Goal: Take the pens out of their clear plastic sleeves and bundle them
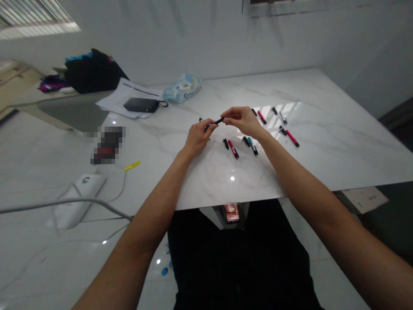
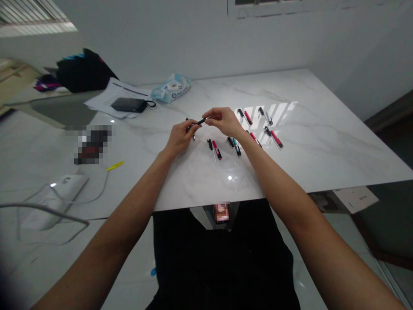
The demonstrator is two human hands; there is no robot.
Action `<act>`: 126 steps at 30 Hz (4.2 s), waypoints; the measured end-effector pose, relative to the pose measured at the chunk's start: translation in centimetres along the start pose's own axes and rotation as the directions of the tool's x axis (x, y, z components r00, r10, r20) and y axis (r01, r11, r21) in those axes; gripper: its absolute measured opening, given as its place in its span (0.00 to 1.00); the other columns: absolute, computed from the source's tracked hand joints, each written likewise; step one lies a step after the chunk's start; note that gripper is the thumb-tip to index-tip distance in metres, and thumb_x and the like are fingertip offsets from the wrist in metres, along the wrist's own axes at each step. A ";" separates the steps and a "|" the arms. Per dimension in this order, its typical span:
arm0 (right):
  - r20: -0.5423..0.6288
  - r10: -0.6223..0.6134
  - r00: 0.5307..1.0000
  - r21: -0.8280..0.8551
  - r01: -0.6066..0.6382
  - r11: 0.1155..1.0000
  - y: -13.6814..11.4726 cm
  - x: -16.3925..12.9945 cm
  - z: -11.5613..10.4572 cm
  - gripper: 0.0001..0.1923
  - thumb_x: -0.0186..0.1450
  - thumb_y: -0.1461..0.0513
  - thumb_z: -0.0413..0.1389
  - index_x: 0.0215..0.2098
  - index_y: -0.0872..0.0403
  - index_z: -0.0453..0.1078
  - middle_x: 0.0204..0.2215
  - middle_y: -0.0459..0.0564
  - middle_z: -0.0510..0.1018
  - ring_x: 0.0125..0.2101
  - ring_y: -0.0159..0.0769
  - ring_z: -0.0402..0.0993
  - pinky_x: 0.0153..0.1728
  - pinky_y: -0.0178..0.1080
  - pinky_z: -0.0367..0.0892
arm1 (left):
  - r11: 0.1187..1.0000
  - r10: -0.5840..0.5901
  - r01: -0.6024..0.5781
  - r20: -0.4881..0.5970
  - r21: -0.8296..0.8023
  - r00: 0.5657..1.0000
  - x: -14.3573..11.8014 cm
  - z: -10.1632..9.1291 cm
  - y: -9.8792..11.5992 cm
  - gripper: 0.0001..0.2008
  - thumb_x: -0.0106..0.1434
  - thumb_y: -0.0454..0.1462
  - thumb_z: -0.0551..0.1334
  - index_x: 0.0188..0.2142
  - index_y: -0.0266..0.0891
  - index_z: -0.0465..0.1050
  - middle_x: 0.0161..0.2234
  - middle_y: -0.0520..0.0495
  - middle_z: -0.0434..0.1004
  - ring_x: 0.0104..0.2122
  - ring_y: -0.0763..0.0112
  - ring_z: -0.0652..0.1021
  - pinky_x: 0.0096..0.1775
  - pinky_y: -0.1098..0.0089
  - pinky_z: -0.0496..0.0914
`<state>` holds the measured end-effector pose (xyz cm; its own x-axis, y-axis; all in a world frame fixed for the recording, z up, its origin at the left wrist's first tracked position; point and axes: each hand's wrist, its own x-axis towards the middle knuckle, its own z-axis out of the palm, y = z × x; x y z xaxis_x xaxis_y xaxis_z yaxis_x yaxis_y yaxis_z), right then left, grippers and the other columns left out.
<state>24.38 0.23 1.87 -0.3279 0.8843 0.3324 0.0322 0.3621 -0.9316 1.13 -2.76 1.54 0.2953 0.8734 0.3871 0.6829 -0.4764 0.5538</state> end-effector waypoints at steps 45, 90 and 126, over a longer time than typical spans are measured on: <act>0.005 0.061 0.998 -0.382 -0.054 0.923 -1.3 -0.8 0.9 0.24 0.72 0.44 0.63 0.33 0.55 0.79 0.26 0.52 0.84 0.28 0.37 0.79 0.36 0.41 0.74 | 1.000 0.014 -0.014 0.037 0.010 0.999 -0.1 -0.2 -0.3 0.16 0.74 0.47 0.64 0.49 0.43 0.87 0.41 0.43 0.89 0.39 0.61 0.82 0.44 0.64 0.71; 0.028 -0.037 0.999 -0.519 0.046 0.854 -1.5 -0.9 1.4 0.10 0.73 0.56 0.64 0.41 0.54 0.81 0.35 0.51 0.87 0.34 0.37 0.79 0.42 0.40 0.70 | 1.000 -0.017 0.017 0.023 -0.020 1.000 -0.2 -0.2 -0.6 0.14 0.72 0.43 0.68 0.53 0.44 0.88 0.46 0.42 0.90 0.42 0.59 0.84 0.48 0.63 0.74; 0.048 -0.055 0.997 -0.606 0.073 0.792 -0.9 -0.9 1.3 0.14 0.76 0.53 0.63 0.38 0.52 0.84 0.33 0.50 0.86 0.33 0.37 0.79 0.42 0.40 0.67 | 0.997 0.041 -0.040 0.003 -0.070 0.999 -0.2 -0.5 -1.1 0.15 0.70 0.46 0.69 0.50 0.44 0.89 0.42 0.43 0.90 0.37 0.62 0.83 0.44 0.63 0.73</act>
<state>23.41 -1.27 2.27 -0.3741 0.8480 0.3755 0.5742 0.5298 -0.6242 -0.03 -2.51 1.25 0.3250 0.8536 0.4070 0.6221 -0.5171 0.5878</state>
